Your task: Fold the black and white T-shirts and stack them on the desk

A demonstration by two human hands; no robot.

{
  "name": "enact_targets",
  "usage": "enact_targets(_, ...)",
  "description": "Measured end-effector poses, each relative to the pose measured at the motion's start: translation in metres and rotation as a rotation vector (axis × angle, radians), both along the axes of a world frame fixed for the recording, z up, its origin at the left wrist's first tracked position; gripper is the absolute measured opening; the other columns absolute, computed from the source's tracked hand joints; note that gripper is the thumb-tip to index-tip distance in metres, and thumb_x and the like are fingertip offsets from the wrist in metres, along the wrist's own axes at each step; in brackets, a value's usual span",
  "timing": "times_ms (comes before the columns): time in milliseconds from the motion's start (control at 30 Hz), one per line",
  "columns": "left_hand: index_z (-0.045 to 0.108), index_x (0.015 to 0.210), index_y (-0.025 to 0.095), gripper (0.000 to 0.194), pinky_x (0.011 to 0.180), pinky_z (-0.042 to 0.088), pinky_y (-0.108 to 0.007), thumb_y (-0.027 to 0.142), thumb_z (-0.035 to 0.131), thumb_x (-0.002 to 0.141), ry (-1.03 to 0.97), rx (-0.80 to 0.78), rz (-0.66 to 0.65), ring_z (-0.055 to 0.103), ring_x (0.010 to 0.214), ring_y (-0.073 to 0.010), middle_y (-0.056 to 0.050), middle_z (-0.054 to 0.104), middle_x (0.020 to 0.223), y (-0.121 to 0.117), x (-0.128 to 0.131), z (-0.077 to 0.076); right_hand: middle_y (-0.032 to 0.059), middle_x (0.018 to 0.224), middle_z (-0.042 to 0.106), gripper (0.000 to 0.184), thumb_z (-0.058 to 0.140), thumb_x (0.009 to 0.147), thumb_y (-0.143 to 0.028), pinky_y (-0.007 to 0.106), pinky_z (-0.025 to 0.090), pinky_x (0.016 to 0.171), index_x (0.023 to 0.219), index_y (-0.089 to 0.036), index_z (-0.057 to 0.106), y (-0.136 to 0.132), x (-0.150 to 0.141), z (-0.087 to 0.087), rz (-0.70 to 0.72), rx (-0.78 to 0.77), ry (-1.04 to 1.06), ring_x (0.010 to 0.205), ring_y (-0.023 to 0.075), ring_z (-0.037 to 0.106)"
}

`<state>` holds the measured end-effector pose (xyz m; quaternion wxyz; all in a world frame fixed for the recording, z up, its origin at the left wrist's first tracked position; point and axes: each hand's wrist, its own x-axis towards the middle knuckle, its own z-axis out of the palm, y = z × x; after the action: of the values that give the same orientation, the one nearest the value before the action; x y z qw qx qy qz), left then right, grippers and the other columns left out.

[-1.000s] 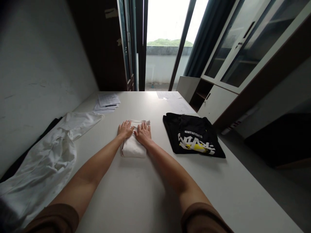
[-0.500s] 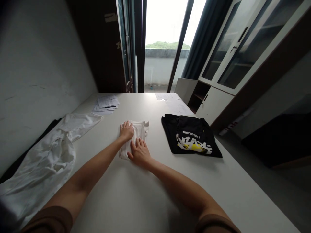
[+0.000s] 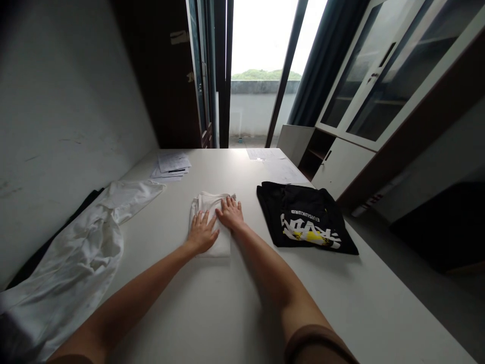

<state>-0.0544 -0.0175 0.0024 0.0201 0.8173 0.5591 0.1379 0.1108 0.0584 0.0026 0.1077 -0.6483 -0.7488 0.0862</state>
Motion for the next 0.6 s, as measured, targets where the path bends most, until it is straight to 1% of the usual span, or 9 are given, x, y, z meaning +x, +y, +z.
enact_targets(67, 0.044, 0.158, 0.026, 0.068, 0.125, 0.01, -0.063, 0.056, 0.05, 0.096, -0.007, -0.028, 0.018, 0.014, 0.156, -0.0434, -0.009, 0.026, 0.17, -0.002, -0.006, 0.001, 0.0113, 0.172, 0.015, 0.072, 0.032, 0.104, -0.06, 0.055, 0.003, 0.125, 0.164, -0.021, 0.025, 0.009, 0.006, -0.002, -0.013, -0.027, -0.009, 0.158, 0.0297, 0.01)
enact_targets(167, 0.04, 0.159, 0.031, 0.068, 0.124, 0.011, -0.064, 0.059, 0.046, 0.098, -0.022, -0.089, 0.108, 0.014, 0.156, -0.0425, -0.007, 0.021, 0.171, 0.007, -0.015, 0.002, 0.0097, 0.172, 0.011, 0.074, 0.029, 0.104, -0.062, 0.055, 0.002, 0.125, 0.165, -0.022, 0.023, 0.014, 0.01, -0.003, -0.011, -0.032, -0.019, 0.159, 0.0294, 0.005)
enact_targets(233, 0.038, 0.16, 0.03, 0.067, 0.125, 0.013, -0.062, 0.059, 0.042, 0.099, -0.027, -0.114, 0.139, 0.015, 0.156, -0.0401, -0.006, 0.02, 0.172, 0.014, -0.02, 0.004, 0.0099, 0.173, 0.01, 0.075, 0.028, 0.103, -0.064, 0.054, 0.002, 0.125, 0.165, -0.021, 0.023, 0.012, 0.01, -0.003, -0.026, -0.034, -0.014, 0.159, 0.0288, 0.004)
enact_targets(300, 0.038, 0.16, 0.029, 0.067, 0.125, 0.013, -0.061, 0.058, 0.039, 0.1, -0.029, -0.12, 0.136, 0.015, 0.157, -0.0384, -0.006, 0.019, 0.172, 0.018, -0.023, 0.007, 0.0108, 0.172, 0.01, 0.076, 0.027, 0.103, -0.064, 0.053, 0.003, 0.125, 0.165, -0.02, 0.023, 0.008, 0.011, -0.004, -0.048, -0.039, -0.007, 0.159, 0.0281, 0.004)
enact_targets(400, 0.04, 0.159, 0.025, 0.066, 0.125, 0.012, -0.061, 0.056, 0.04, 0.101, -0.022, -0.093, 0.103, 0.015, 0.157, -0.0371, -0.009, 0.022, 0.171, 0.009, -0.024, 0.01, 0.0117, 0.172, 0.011, 0.077, 0.028, 0.103, -0.064, 0.052, 0.003, 0.125, 0.165, -0.019, 0.023, 0.002, 0.013, -0.004, -0.066, -0.051, -0.01, 0.159, 0.0275, 0.004)
enact_targets(467, 0.044, 0.157, 0.023, 0.066, 0.126, 0.009, -0.06, 0.055, 0.045, 0.099, -0.001, -0.044, 0.004, 0.013, 0.158, -0.0365, -0.011, 0.024, 0.17, -0.006, -0.021, 0.012, 0.0117, 0.172, 0.011, 0.077, 0.028, 0.103, -0.064, 0.051, 0.003, 0.125, 0.165, -0.019, 0.022, -0.001, 0.016, -0.004, -0.064, -0.056, -0.016, 0.159, 0.0273, 0.003)
enact_targets(533, 0.045, 0.156, 0.024, 0.065, 0.127, 0.006, -0.059, 0.055, 0.047, 0.099, 0.028, 0.015, -0.172, 0.011, 0.158, -0.0351, -0.011, 0.026, 0.169, -0.024, -0.018, 0.013, 0.0119, 0.172, 0.011, 0.077, 0.028, 0.103, -0.064, 0.051, 0.003, 0.125, 0.165, -0.018, 0.022, 0.0, 0.017, -0.005, -0.064, -0.06, -0.019, 0.159, 0.0276, 0.004)
enact_targets(600, 0.042, 0.157, 0.026, 0.065, 0.127, 0.004, -0.057, 0.057, 0.044, 0.1, 0.058, 0.05, -0.349, 0.012, 0.159, -0.0327, -0.009, 0.028, 0.169, -0.041, -0.013, 0.014, 0.0125, 0.172, 0.011, 0.078, 0.029, 0.103, -0.064, 0.051, 0.003, 0.125, 0.165, -0.016, 0.022, 0.003, 0.017, -0.005, -0.08, -0.065, -0.017, 0.158, 0.0284, 0.005)
